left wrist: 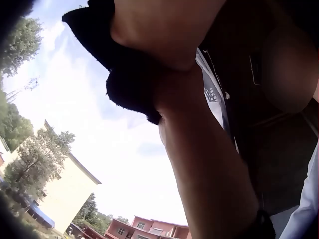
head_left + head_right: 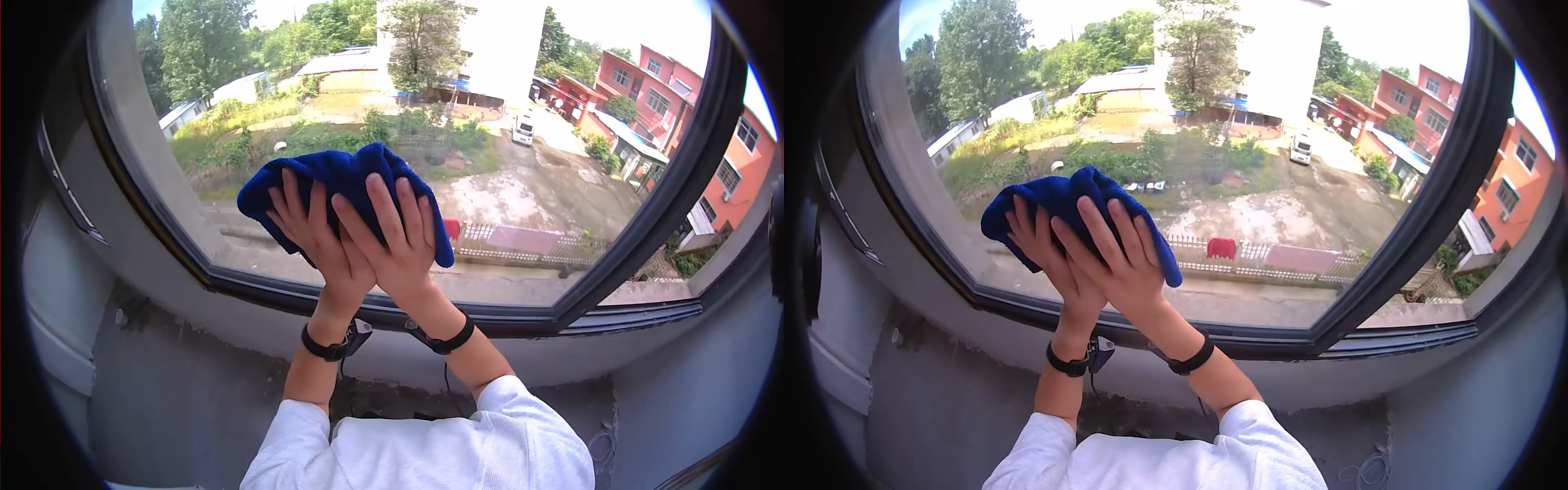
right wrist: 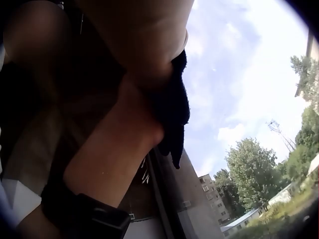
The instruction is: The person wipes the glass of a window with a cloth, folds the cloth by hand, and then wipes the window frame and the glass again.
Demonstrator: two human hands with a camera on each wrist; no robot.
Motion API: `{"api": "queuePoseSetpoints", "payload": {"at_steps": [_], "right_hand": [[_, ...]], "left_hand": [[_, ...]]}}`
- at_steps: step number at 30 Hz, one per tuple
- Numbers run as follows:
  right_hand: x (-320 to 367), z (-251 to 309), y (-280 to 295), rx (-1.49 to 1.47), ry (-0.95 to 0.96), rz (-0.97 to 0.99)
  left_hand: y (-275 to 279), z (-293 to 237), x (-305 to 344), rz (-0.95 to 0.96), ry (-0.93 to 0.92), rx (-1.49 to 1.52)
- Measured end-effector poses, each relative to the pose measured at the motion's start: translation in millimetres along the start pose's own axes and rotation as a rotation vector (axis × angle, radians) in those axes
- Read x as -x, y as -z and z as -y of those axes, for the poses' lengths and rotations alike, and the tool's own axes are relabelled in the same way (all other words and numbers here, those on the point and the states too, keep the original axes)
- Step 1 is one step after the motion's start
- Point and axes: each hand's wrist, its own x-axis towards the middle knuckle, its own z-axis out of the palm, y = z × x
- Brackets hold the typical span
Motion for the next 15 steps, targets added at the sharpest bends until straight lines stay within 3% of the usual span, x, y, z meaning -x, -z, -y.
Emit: {"api": "queuePoseSetpoints", "payload": {"at_steps": [2,3,4,6,7,9,12,15], "right_hand": [[7,-49,36,0.042,-0.081,-0.089],[13,-81,55,0.038,-0.034,-0.09],[15,-105,74,0.052,-0.124,-0.156],[28,-163,108,0.087,-0.089,-0.22],[37,-188,128,0.113,-0.087,-0.192],[63,-229,153,0.314,-0.103,-0.132],[79,-234,160,0.303,-0.162,-0.07],[82,-203,135,0.28,-0.254,-0.128]], "left_hand": [[-33,-56,4,0.033,-0.046,0.06],[-46,-86,6,0.042,-0.099,0.058],[-56,-116,7,0.105,-0.163,0.056],[-87,-177,20,0.147,-0.182,0.086],[-101,-204,31,0.162,-0.137,0.13],[-121,-243,51,0.208,-0.249,0.208],[-130,-253,72,0.161,-0.176,0.248],[-115,-216,64,0.215,-0.209,0.331]]}}
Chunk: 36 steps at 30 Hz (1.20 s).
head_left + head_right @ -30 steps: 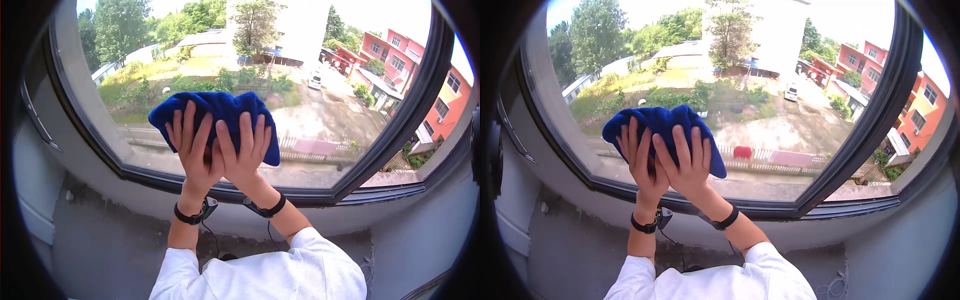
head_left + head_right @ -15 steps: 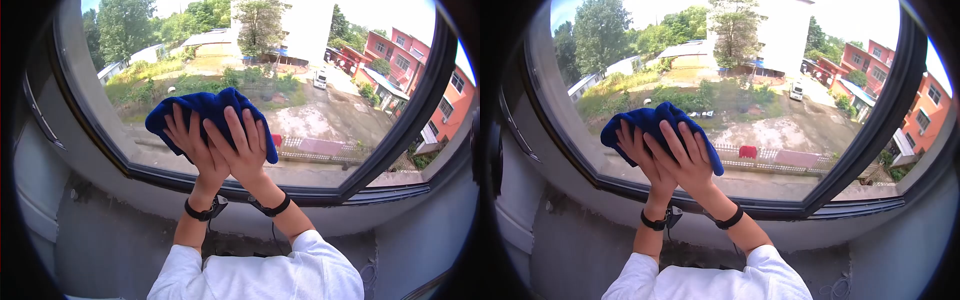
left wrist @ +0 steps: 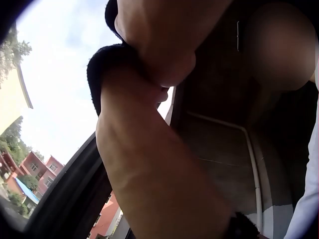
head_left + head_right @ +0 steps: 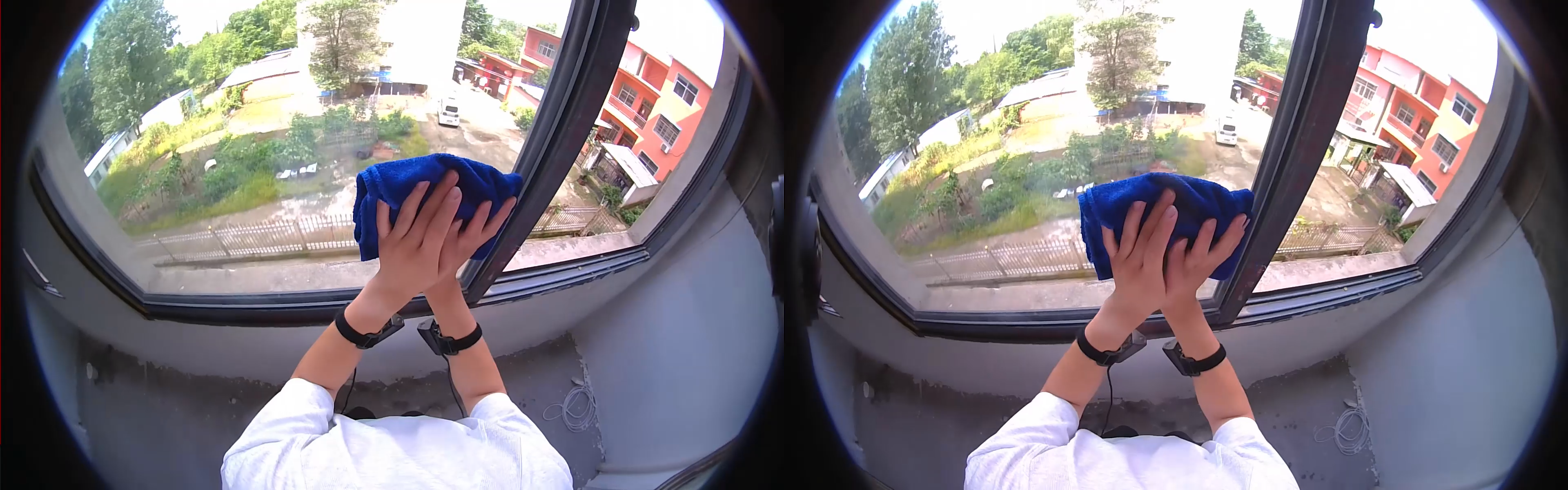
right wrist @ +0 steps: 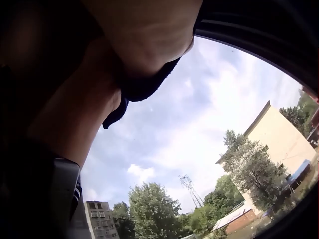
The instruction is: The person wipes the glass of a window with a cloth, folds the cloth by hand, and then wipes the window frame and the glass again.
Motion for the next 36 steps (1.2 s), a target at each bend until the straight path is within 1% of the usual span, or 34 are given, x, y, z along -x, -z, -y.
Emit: {"api": "queuePoseSetpoints", "payload": {"at_steps": [1,2,4,6,8,10,12,13,14,16,17,18,19,20,22,24,26,28,30,32,33,34,36], "right_hand": [[8,12,-9,-0.036,0.031,-0.01],[3,38,-12,-0.066,0.018,-0.011],[-5,99,-24,-0.151,-0.02,0.012],[3,153,-49,-0.229,-0.016,-0.015],[10,210,-69,-0.248,0.087,0.035],[18,268,-81,-0.341,0.074,0.108],[29,317,-92,-0.519,0.094,0.222],[32,337,-95,-0.656,0.104,0.281],[33,354,-97,-0.782,0.11,0.332],[31,368,-92,-0.879,0.12,0.431],[28,366,-86,-0.914,0.09,0.464],[18,355,-76,-0.99,0.083,0.557],[8,341,-68,-1.045,0.062,0.563],[-2,326,-59,-1.1,0.039,0.571],[-20,287,-47,-1.054,0.037,0.541],[-35,242,-35,-1.012,-0.007,0.355],[-56,189,-15,-0.881,-0.02,0.276],[-72,135,7,-0.705,0.013,0.216],[-86,86,39,-0.472,0.019,0.232],[-90,44,64,-0.253,-0.052,0.24],[-84,23,67,-0.231,-0.1,0.164],[-81,7,76,-0.235,-0.116,0.141],[-72,-10,84,-0.156,0.005,0.164]], "left_hand": [[15,14,-2,-0.022,-0.029,0.015],[34,29,-1,-0.014,-0.033,-0.016],[74,62,-2,-0.044,-0.005,-0.087],[121,98,-1,-0.055,0.065,-0.121],[168,136,3,-0.071,0.118,-0.142],[215,166,9,-0.085,0.223,-0.123],[261,201,18,-0.099,0.307,-0.147],[284,214,19,-0.095,0.381,-0.113],[304,231,23,-0.11,0.414,-0.118],[329,244,21,-0.108,0.461,-0.132],[328,246,17,-0.121,0.43,-0.155],[324,243,18,-0.133,0.408,-0.176],[318,241,17,-0.118,0.395,-0.254],[306,233,11,-0.145,0.361,-0.249],[273,210,-6,-0.152,0.269,-0.284],[232,174,-31,-0.122,0.125,-0.281],[182,132,-53,-0.125,0.058,-0.211],[128,88,-66,-0.119,0.001,-0.191],[75,40,-69,-0.082,-0.028,-0.162],[24,-7,-61,0.008,-0.024,-0.129],[5,-23,-55,0.017,-0.03,-0.091],[-13,-39,-47,0.041,-0.007,-0.09],[-30,-60,-39,0.051,0.034,-0.063]]}}
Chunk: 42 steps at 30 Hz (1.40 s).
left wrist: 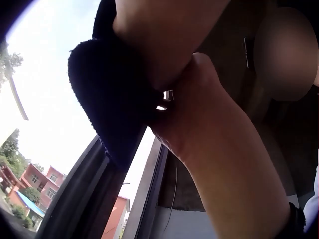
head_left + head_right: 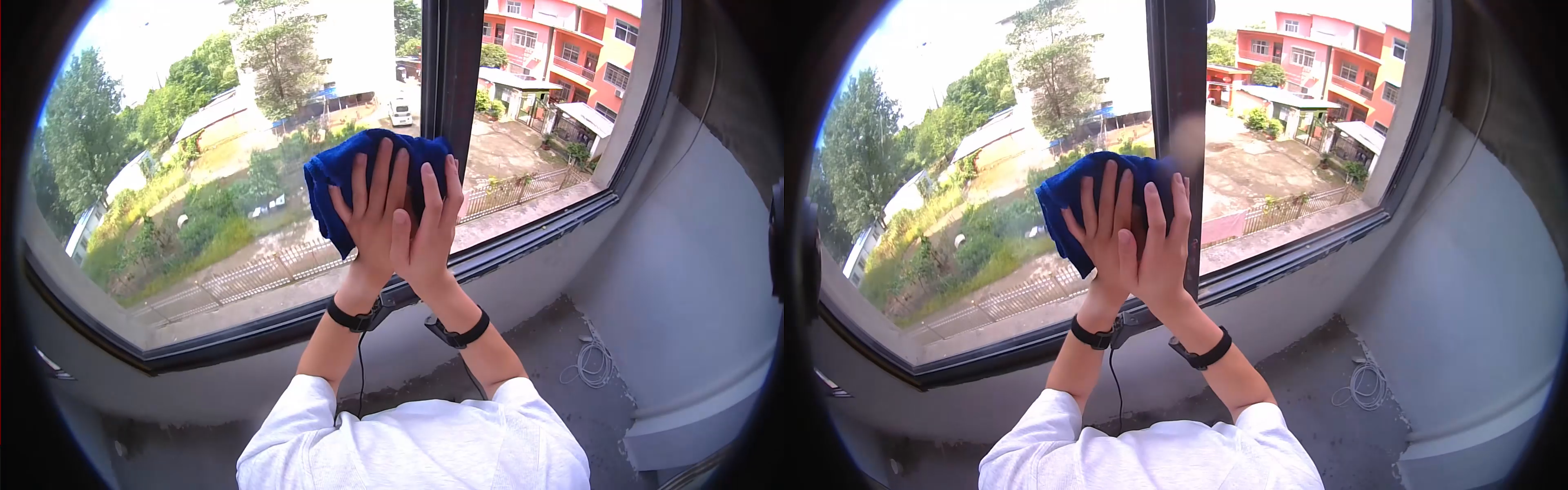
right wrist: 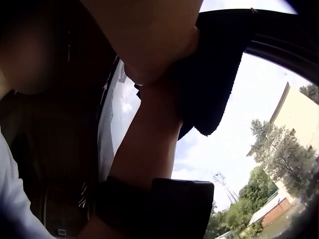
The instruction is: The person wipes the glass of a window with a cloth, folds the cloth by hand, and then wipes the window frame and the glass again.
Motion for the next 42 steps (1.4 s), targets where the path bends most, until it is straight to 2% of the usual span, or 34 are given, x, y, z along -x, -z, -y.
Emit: {"api": "queuePoseSetpoints", "payload": {"at_steps": [4,6,8,10,12,13,14,15,18,20,23,27,28,30,31,34,35,36,37,38,39,40,42], "right_hand": [[12,24,-30,-0.076,0.015,-0.038],[25,49,-65,-0.139,0.017,-0.04],[36,91,-105,-0.222,0.017,-0.073],[46,143,-141,-0.293,0.047,-0.04],[57,191,-175,-0.32,0.089,0.021],[65,225,-192,-0.343,0.142,0.074],[69,252,-209,-0.357,0.167,0.053],[78,281,-218,-0.421,0.149,0.086],[92,343,-249,-0.505,0.19,0.131],[88,356,-259,-0.484,0.161,0.118],[77,337,-248,-0.503,0.157,0.114],[40,258,-201,-0.443,0.116,-0.031],[28,232,-184,-0.409,0.113,-0.069],[16,174,-153,-0.341,0.098,-0.081],[14,143,-137,-0.315,0.085,-0.075],[4,67,-87,-0.222,0.083,-0.107],[4,47,-67,-0.154,0.055,-0.076],[6,32,-49,-0.095,0.019,-0.044],[17,11,-40,-0.019,-0.03,-0.069],[21,3,-31,-0.003,-0.004,-0.017],[26,1,-30,-0.029,-0.002,-0.004],[28,5,-30,-0.059,-0.003,0.006],[39,21,-44,-0.109,-0.073,-0.024]], "left_hand": [[25,39,19,0.026,0.031,0.03],[48,75,27,-0.019,-0.009,-0.147],[79,124,36,-0.078,-0.034,-0.262],[113,181,53,-0.166,0.047,-0.361],[145,233,72,-0.189,0.022,-0.505],[155,271,98,-0.161,0.134,-0.526],[193,306,114,-0.129,0.236,-0.572],[225,291,87,-0.162,0.211,-0.524],[232,280,74,-0.212,0.177,-0.683],[229,274,69,-0.242,0.156,-0.665],[219,263,64,-0.229,0.169,-0.575],[196,239,51,-0.24,0.189,-0.391],[178,221,41,-0.237,0.189,-0.344],[141,176,21,-0.028,0.094,-0.546],[119,153,15,-0.007,0.046,-0.549],[46,84,9,-0.067,-0.001,-0.454],[23,66,8,-0.112,-0.083,-0.432],[6,51,7,-0.119,-0.081,-0.395],[-3,38,10,-0.068,-0.183,-0.449],[-8,28,17,-0.006,-0.277,-0.516],[-18,22,26,-0.019,-0.154,-0.431],[-12,26,28,0.0,-0.135,-0.44],[9,44,30,0.095,-0.285,-0.492]]}}
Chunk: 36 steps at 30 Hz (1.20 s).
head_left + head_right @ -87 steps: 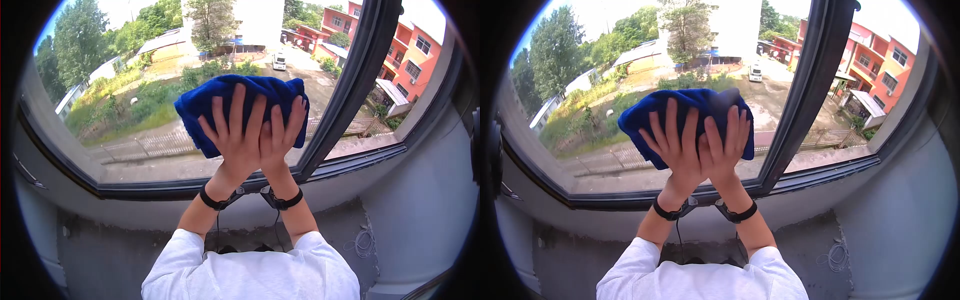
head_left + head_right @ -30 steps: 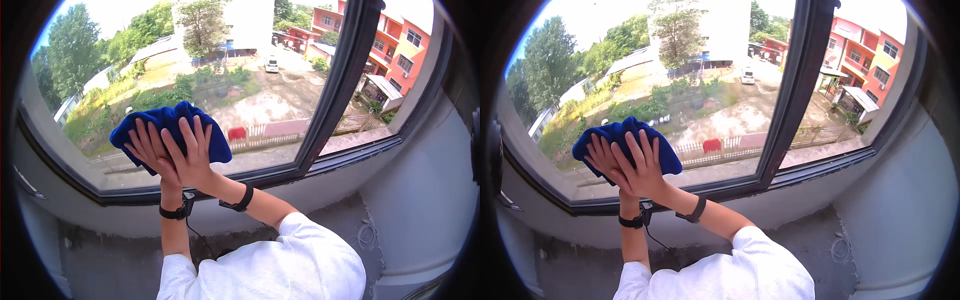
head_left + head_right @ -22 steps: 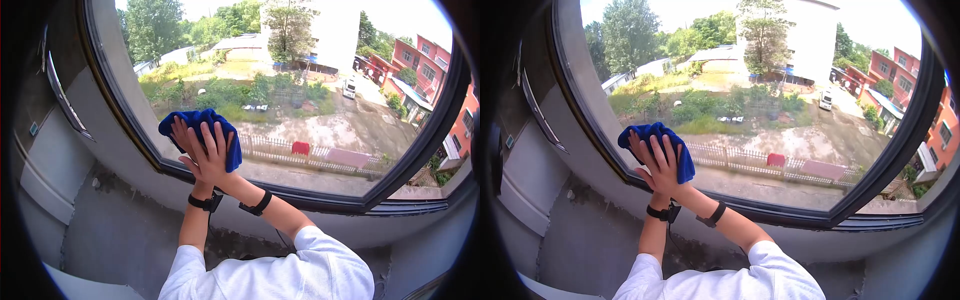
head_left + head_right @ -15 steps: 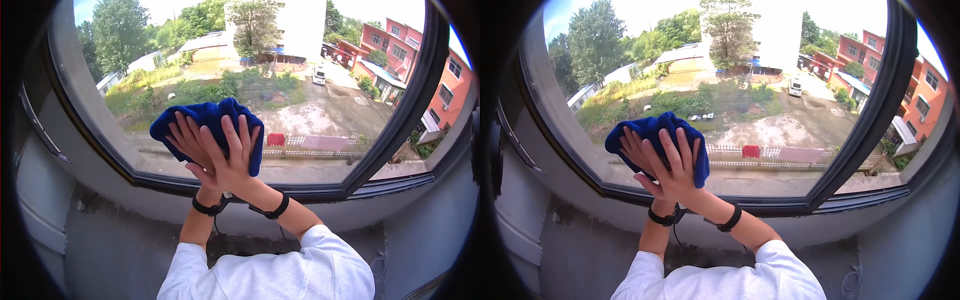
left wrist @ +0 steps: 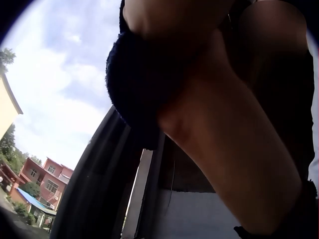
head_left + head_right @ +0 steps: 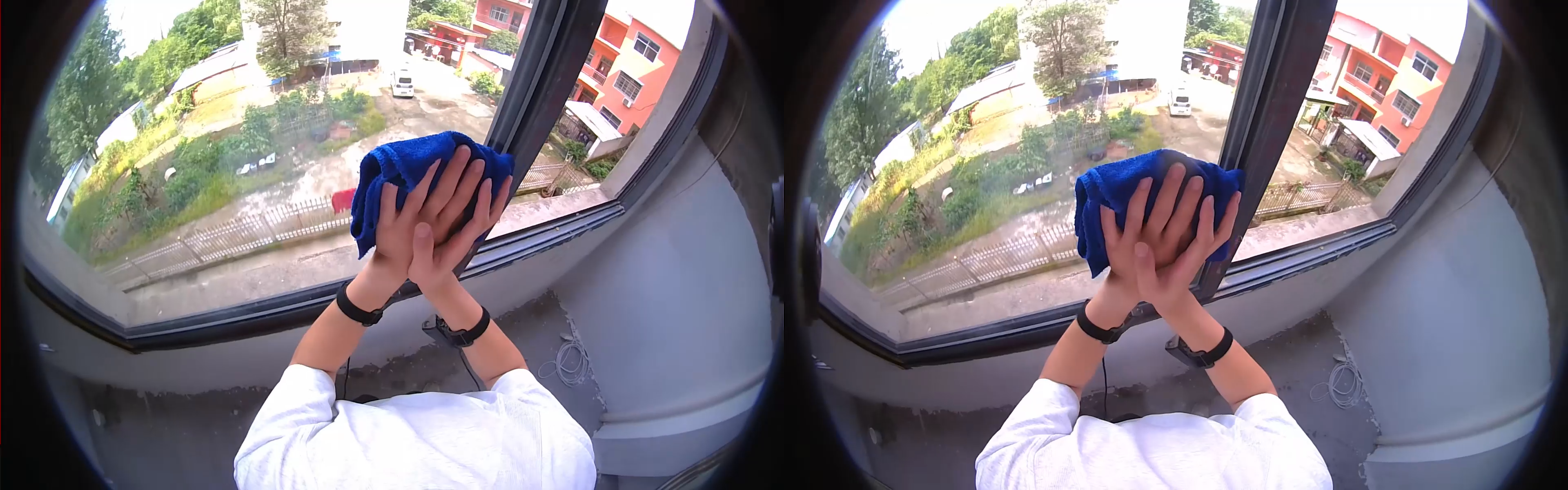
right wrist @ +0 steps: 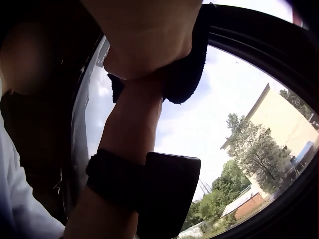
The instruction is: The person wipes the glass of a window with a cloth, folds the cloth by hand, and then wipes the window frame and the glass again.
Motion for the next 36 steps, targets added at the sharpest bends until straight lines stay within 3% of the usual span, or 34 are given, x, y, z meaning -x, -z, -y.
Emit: {"api": "queuePoseSetpoints", "payload": {"at_steps": [1,6,8,10,13,15,17,20,24,29,32,34,36], "right_hand": [[8,10,-11,-0.042,-0.053,-0.051],[43,95,-81,-0.137,-0.073,-0.002],[57,126,-123,-0.193,0.069,-0.086],[65,169,-159,-0.27,0.1,-0.131],[83,227,-196,-0.316,0.092,-0.044],[95,252,-208,-0.344,0.098,0.011],[92,257,-209,-0.366,0.079,0.033],[81,232,-195,-0.342,0.135,0.112],[38,169,-146,-0.244,0.153,0.024],[2,58,-54,-0.074,0.162,-0.002],[-3,15,-7,0.004,0.049,-0.002],[-2,1,3,-0.003,-0.079,-0.047],[1,6,-1,0.001,-0.084,-0.027]], "left_hand": [[-4,9,9,-0.11,0.033,0.179],[25,94,71,-0.028,0.12,0.093],[39,135,95,-0.05,0.292,0.087],[56,188,114,-0.027,0.285,0.002],[69,244,144,-0.052,0.475,-0.067],[74,279,180,-0.011,0.512,-0.059],[78,288,176,0.023,0.541,-0.021],[70,263,146,-0.024,0.677,-0.035],[58,192,81,-0.087,0.538,-0.014],[21,68,22,-0.133,0.428,0.181],[-6,-3,5,-0.157,0.332,0.185],[-14,-20,-3,-0.19,0.297,0.189],[-13,-16,-2,-0.203,0.273,0.144]]}}
